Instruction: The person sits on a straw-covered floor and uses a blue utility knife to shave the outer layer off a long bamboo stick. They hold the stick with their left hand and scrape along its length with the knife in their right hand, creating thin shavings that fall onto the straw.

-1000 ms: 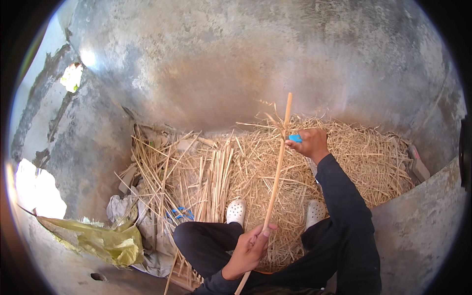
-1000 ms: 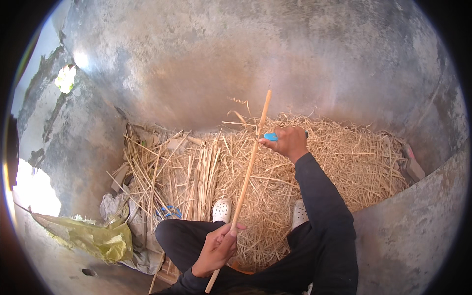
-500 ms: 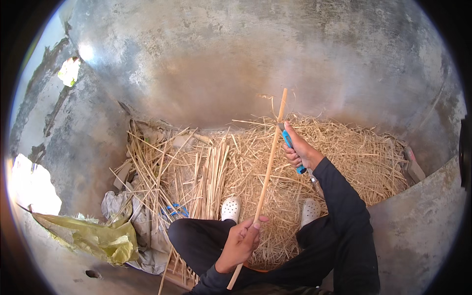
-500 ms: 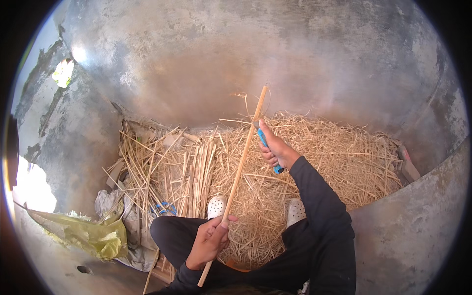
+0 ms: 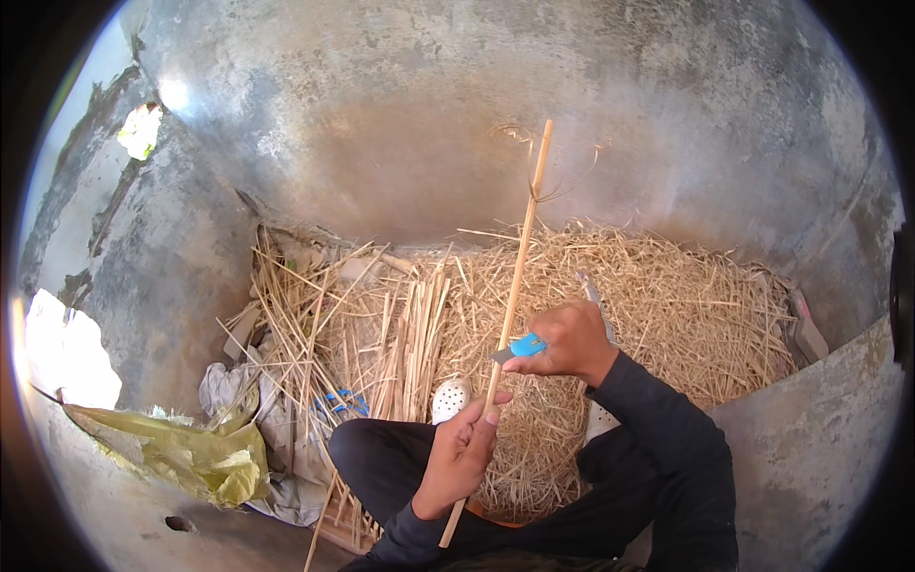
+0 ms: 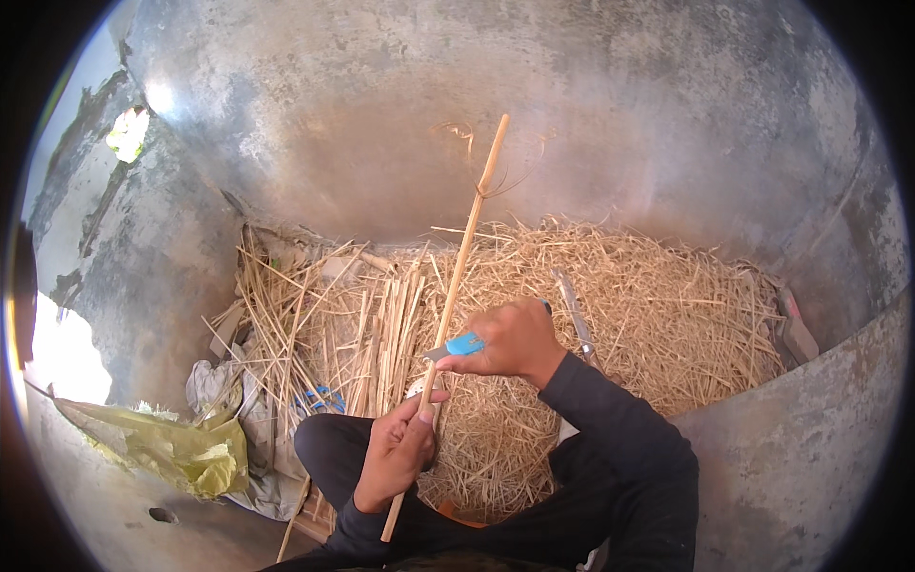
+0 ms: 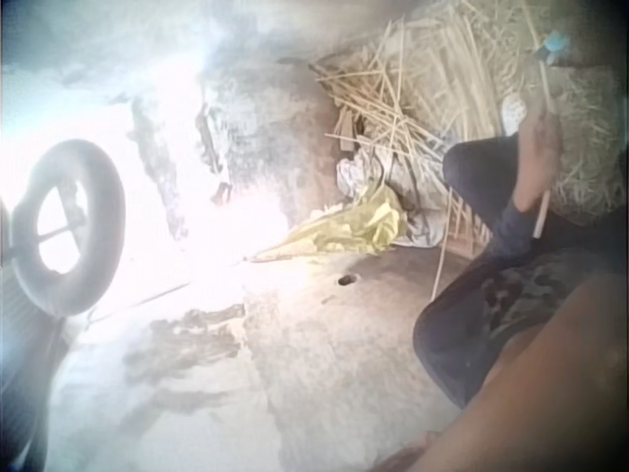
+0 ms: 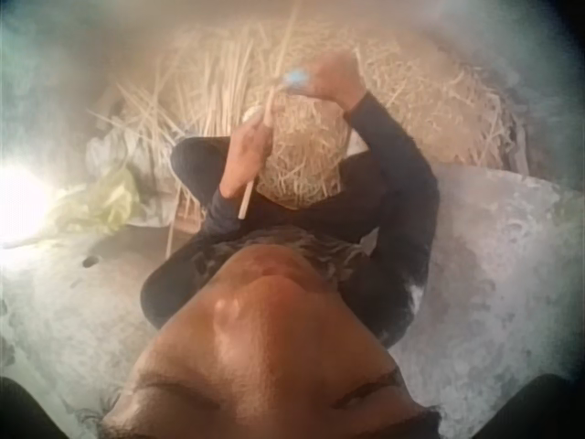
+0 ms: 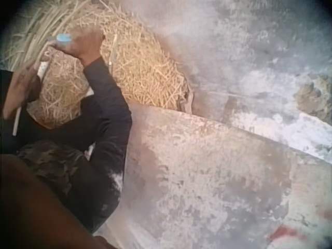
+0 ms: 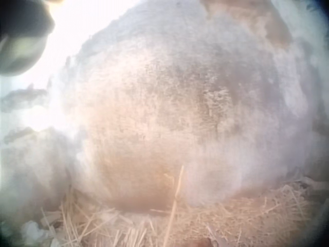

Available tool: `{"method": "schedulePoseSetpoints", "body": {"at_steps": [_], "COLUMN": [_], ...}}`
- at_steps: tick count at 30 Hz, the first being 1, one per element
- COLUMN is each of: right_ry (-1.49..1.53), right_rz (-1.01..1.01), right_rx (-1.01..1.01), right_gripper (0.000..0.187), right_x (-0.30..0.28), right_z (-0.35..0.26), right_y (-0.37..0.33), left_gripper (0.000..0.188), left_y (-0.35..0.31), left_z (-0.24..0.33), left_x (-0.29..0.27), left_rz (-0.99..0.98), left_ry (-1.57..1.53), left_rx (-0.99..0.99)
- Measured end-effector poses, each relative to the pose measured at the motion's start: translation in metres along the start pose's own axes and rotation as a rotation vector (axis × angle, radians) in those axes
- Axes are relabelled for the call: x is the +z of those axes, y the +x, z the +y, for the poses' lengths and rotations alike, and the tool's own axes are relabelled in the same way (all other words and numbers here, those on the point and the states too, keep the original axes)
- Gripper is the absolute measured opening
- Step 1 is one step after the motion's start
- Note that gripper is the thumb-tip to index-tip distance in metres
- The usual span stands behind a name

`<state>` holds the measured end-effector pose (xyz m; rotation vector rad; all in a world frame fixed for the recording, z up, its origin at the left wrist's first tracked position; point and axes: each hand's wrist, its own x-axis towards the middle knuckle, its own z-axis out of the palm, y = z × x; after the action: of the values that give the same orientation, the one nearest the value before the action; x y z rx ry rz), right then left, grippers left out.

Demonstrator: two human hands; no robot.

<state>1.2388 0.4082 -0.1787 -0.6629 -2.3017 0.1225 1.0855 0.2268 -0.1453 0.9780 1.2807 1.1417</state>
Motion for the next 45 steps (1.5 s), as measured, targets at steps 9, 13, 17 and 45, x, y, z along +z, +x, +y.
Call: {"method": "schedulePoseSetpoints", "body": {"at_steps": [9,13,17,45], "right_ry": [-0.217,-0.327,-0.331,1.566], "right_rz": [0.179,0.177,0.177,0.033], "right_rx": [0.114,0.221,0.294,0.84], "right_gripper": [0.074,0.075,0.077,0.038], "right_x": [0.007,0.012,0.01,-0.006], "right_z": [0.054,0.081,0.102,0.063], "right_y": [0.004,0.006,0.0,0.011], "left_gripper": [0.034,0.033,0.033,0.04], "left_y": [-0.006,-0.017,-0.024,0.01], "left_z": [-0.005,-0.003,-0.011,-0.023], "left_x": [0.007,0.009,0.013,0.01], "left_rz": [-0.041,-0.06,-0.082,-0.246], "left_ry": [0.145,0.166,0.176,-0.173], "left_rx": [0.032,-0.019,-0.021,-0.21]}}
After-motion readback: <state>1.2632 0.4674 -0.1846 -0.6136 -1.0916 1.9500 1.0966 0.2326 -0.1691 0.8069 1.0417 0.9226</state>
